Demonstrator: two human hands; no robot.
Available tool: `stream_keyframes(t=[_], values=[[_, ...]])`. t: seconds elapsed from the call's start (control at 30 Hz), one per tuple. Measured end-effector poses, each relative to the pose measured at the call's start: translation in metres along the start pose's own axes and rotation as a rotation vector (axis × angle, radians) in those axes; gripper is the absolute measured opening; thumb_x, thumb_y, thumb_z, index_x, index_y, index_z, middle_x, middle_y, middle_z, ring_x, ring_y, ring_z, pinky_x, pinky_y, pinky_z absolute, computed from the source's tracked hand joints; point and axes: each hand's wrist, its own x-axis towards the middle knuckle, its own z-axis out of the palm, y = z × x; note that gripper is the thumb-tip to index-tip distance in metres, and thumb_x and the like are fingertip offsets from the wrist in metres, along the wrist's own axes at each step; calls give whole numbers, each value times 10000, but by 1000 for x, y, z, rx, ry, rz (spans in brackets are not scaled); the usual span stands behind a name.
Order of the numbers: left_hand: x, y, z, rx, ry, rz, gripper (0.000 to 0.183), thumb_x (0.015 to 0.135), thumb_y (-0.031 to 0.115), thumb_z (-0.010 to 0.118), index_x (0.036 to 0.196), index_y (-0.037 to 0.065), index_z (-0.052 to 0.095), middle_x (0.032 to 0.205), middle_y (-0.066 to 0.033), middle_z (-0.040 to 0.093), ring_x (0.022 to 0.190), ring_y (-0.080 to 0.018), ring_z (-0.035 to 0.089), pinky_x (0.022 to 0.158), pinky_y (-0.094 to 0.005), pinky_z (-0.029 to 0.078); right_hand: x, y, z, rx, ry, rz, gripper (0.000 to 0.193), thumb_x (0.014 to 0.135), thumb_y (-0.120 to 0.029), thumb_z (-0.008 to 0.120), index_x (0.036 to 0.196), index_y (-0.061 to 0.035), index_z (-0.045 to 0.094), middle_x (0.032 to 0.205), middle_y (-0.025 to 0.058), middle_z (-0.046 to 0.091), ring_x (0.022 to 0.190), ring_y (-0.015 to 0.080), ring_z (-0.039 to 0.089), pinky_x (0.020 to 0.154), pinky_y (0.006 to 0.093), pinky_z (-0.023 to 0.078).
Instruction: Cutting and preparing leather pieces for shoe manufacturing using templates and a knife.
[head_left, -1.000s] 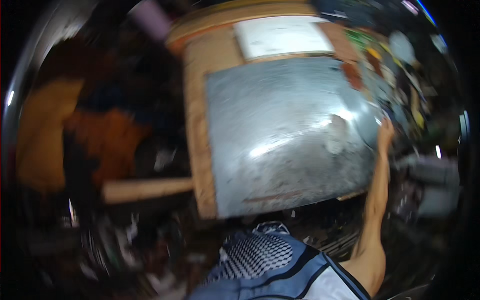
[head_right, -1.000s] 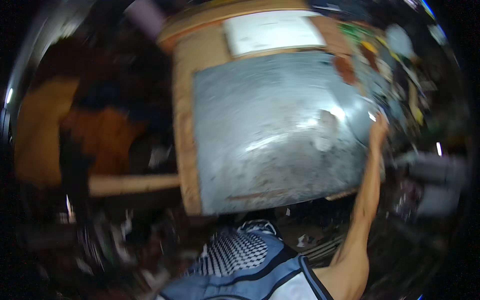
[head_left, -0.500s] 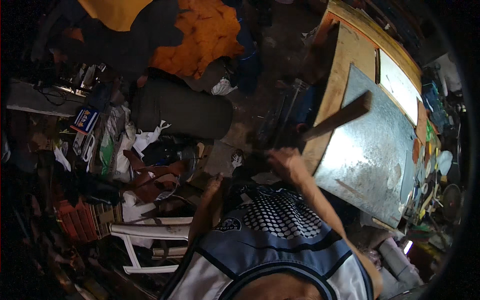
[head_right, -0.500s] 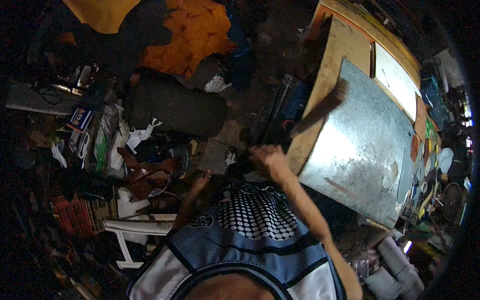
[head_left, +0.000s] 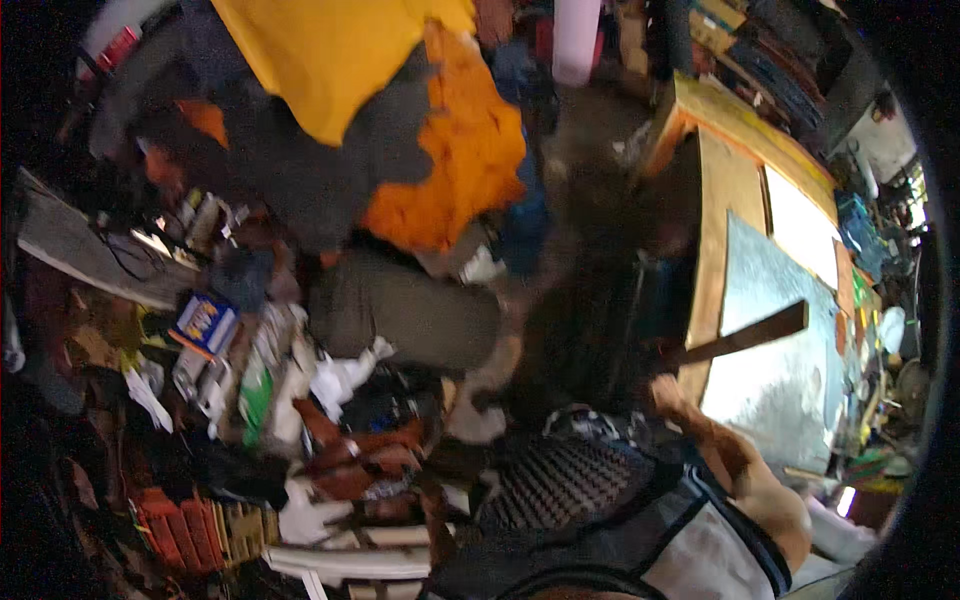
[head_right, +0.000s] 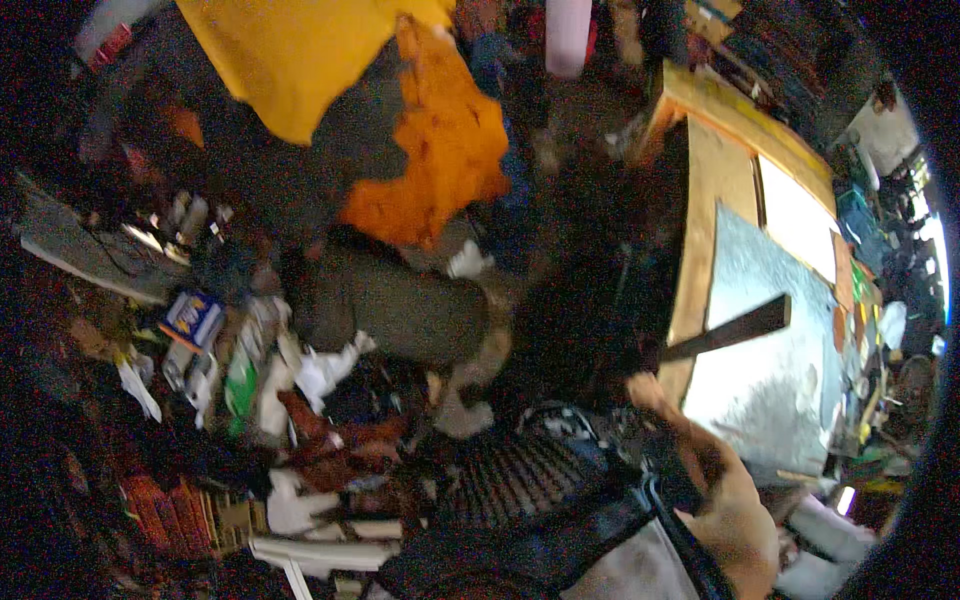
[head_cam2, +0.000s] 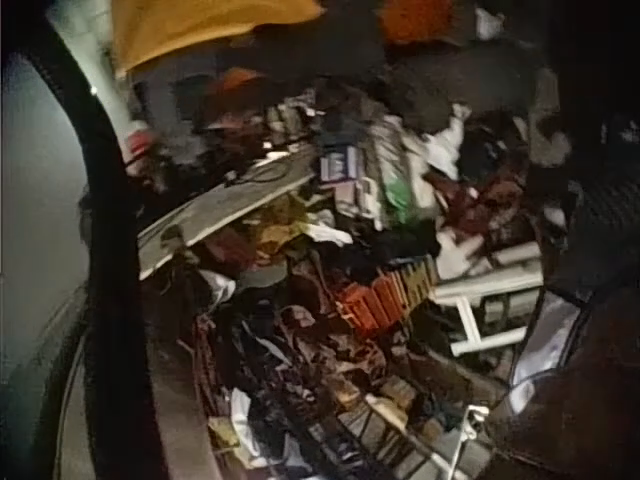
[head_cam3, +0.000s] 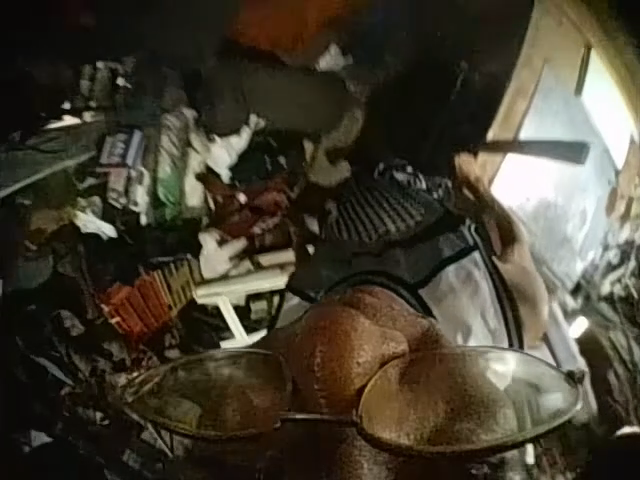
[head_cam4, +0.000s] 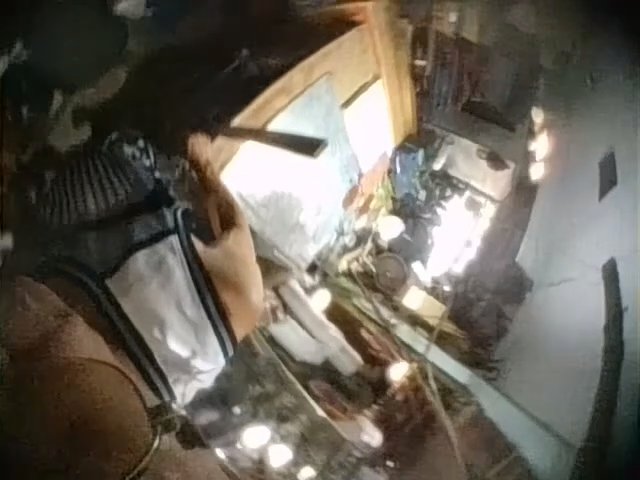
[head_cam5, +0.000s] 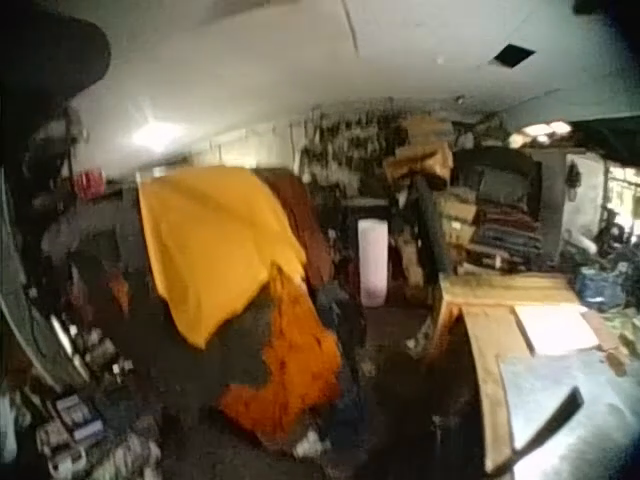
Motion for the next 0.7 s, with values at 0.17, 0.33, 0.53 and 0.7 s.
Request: stream_keyframes(t=[0.17,0.33,0.53,0.7], values=[[13,68,23,26,-47,32,529,990,335,519,1407,18,443,1230,-192,591,1110,-265,586,895,-372,481,3,15,51,16,-41,100,243,874,-284,588,897,-76,711,873,182,694,817,359,663,696,470,519],[52,106,-79,26,-72,-39,537,990,341,522,1408,12,443,1296,-201,568,1180,-272,568,934,-370,468,21,-63,-43,335,325,178,272,895,-313,571,945,-77,696,931,151,692,826,356,660,717,451,521],[190,294,-113,-95,-30,40,544,991,380,518,1371,-8,485,1366,-197,535,1272,-288,515,1028,-360,401,96,-73,-67,456,452,228,218,891,-277,599,845,-74,661,789,145,658,742,347,656,621,451,516],[358,429,-91,-204,14,458,517,1010,345,494,1348,-46,494,1362,-165,545,1269,-251,511,1079,-343,357,132,-23,-58,643,690,404,202,871,-220,606,772,-45,624,636,183,584,561,379,577,516,437,456]])
